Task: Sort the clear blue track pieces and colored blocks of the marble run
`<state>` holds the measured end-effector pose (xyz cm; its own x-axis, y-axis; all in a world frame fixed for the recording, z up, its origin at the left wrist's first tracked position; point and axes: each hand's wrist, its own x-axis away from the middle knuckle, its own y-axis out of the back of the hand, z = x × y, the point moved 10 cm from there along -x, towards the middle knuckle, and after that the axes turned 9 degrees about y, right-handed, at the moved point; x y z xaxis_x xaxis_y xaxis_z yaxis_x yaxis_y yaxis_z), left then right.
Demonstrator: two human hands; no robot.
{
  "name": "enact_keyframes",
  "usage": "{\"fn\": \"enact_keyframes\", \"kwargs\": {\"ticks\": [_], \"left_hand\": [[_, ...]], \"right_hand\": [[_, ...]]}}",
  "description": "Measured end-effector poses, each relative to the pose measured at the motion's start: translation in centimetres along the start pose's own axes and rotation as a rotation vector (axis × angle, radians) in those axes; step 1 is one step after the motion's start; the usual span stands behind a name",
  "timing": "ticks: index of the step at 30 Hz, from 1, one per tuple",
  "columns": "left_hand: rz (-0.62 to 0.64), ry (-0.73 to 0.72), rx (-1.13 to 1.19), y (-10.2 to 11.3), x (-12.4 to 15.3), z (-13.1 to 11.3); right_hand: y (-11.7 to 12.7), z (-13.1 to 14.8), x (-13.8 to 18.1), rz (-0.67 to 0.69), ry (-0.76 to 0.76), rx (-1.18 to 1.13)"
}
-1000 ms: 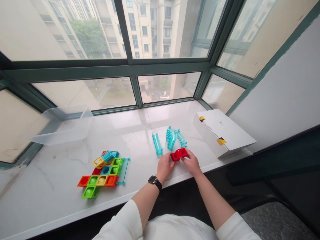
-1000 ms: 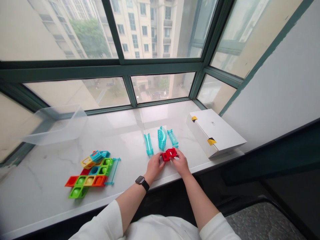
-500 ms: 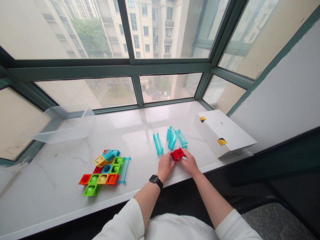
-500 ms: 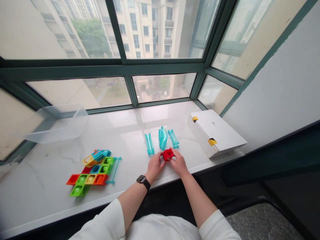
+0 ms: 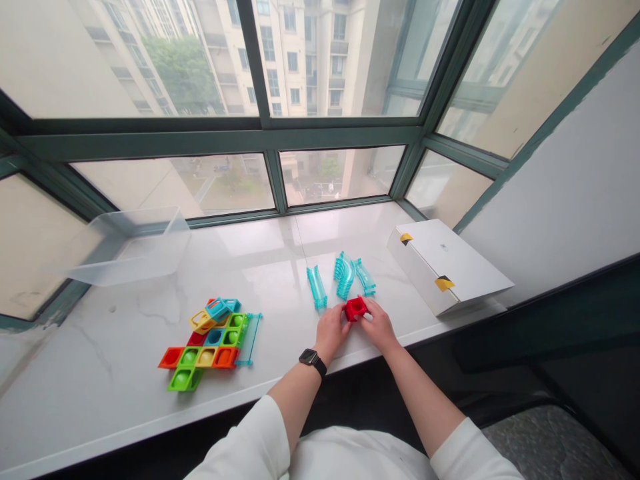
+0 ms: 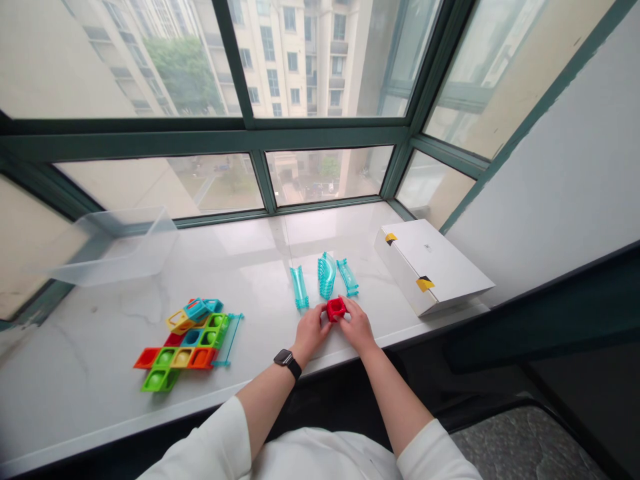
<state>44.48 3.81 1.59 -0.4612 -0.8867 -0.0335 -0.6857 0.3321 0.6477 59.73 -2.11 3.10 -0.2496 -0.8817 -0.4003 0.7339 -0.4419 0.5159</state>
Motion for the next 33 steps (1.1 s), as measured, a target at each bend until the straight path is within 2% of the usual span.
{"fn": "enact_keyframes", "kwargs": {"ticks": [10, 21, 33], "left_hand": [[0.005, -0.006, -0.007, -0.2, 0.0, 0.1], [-0.012, -0.016, -0.018, 0.3, 0.2, -0.4], [-0.01, -0.015, -0.02, 0.4, 0.1, -0.4]], "right_hand": [[-0.4, -0.6, 0.4, -0.005, 0.003, -0.04], [-1.1, -2.3, 1.8, -0.059, -0.081, -0.16], [-1.3, -2.4, 1.5, 0.016, -0.087, -0.303]]}}
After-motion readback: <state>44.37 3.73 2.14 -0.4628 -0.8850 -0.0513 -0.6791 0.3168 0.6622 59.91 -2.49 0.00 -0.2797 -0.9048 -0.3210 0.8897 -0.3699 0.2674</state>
